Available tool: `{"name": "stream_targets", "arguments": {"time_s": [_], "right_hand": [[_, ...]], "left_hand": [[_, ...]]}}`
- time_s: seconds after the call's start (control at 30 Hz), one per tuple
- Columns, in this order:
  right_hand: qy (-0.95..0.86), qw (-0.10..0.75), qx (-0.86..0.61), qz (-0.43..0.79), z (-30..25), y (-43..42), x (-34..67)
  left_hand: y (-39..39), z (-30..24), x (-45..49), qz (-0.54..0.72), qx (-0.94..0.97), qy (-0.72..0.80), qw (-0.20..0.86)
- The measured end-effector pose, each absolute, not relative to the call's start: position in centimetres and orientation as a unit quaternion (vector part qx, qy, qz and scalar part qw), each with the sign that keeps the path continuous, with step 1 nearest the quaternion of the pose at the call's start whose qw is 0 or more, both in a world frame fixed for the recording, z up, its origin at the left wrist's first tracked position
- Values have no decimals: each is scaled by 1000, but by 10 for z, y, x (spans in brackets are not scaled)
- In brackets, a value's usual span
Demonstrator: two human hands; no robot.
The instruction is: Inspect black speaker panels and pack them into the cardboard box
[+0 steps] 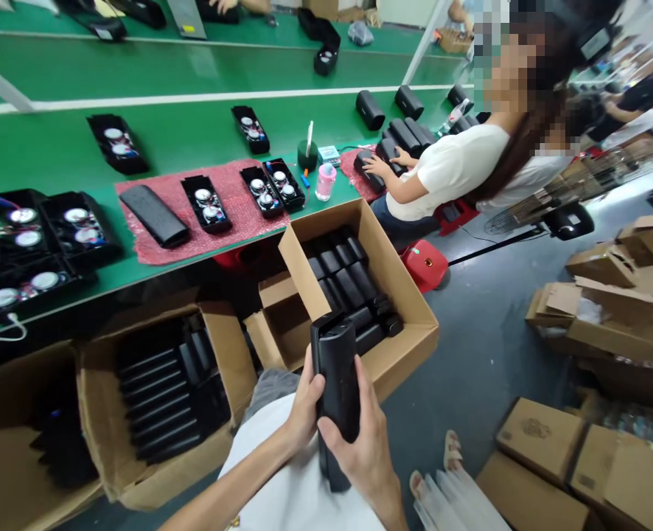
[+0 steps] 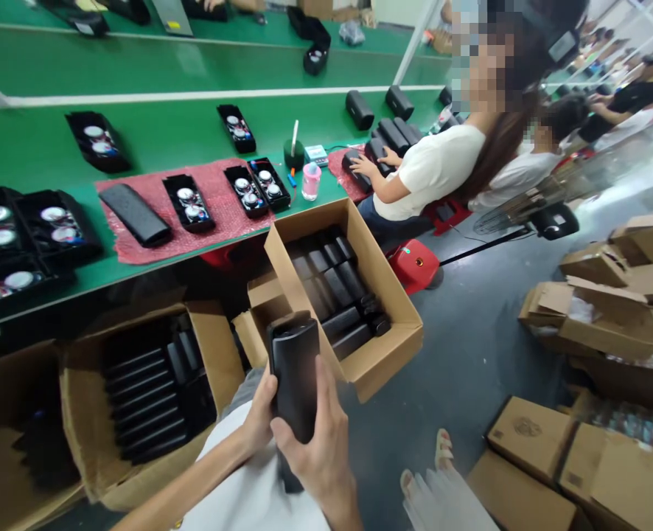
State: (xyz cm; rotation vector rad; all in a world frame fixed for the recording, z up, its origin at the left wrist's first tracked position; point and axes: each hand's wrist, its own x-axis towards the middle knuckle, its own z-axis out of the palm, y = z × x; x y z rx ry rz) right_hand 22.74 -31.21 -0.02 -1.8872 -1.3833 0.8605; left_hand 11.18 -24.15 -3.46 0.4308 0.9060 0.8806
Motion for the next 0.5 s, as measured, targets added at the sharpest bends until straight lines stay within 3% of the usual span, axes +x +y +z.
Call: {"name": "stream_targets", "arguments": {"time_s": [0.23,0.4,0.5], "right_hand": [[-482,327,-715,386,-33,-303,272],[-277,536,-598,528,-88,-313,321],[-219,578,-523,588,-116,-297,343]], "left_hand": [[-228,-73,156,358,221,482,769],[-218,-84,206,333,200,532,752],[-209,-92,237,295,148,524,786]]}}
